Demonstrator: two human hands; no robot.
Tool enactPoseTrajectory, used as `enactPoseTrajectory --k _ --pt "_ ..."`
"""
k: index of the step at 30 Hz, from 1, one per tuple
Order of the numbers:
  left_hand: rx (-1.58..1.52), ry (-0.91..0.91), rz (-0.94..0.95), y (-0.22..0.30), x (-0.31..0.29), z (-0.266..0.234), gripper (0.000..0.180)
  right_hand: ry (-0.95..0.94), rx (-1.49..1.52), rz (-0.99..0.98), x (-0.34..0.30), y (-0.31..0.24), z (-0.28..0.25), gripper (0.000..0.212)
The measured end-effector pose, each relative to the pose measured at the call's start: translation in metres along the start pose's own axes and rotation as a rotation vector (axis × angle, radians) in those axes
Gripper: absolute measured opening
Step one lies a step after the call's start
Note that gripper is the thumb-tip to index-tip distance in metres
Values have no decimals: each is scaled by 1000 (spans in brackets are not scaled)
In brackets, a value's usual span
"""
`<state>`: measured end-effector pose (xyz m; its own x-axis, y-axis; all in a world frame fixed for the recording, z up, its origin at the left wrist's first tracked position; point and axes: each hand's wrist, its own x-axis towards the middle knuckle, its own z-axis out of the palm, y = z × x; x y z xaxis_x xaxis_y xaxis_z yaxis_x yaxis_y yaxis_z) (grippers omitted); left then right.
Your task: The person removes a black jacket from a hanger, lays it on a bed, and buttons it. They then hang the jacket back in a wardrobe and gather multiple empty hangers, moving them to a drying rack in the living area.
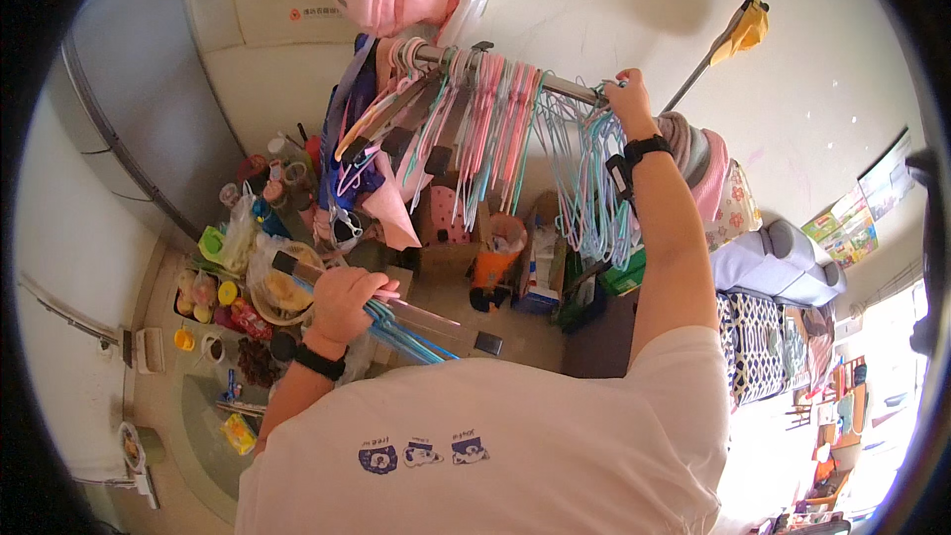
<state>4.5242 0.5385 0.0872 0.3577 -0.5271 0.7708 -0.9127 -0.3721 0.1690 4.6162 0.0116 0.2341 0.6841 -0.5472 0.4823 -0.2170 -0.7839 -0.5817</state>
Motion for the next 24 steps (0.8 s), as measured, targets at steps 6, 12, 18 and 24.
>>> enactPoseTrajectory --k 6,12,18,24 --pt "6 19 6 3 -1 0 21 -51 -216 36 -7 -12 0 43" --pt "-8 -29 -40 0 -7 0 20 -7 39 -11 -11 -11 5 42" --pt "10 -16 -28 -2 -11 2 21 -39 -59 -33 -5 2 6 43" --pt "-19 18 -97 -3 -21 -2 20 -124 -398 62 -11 -17 16 47"
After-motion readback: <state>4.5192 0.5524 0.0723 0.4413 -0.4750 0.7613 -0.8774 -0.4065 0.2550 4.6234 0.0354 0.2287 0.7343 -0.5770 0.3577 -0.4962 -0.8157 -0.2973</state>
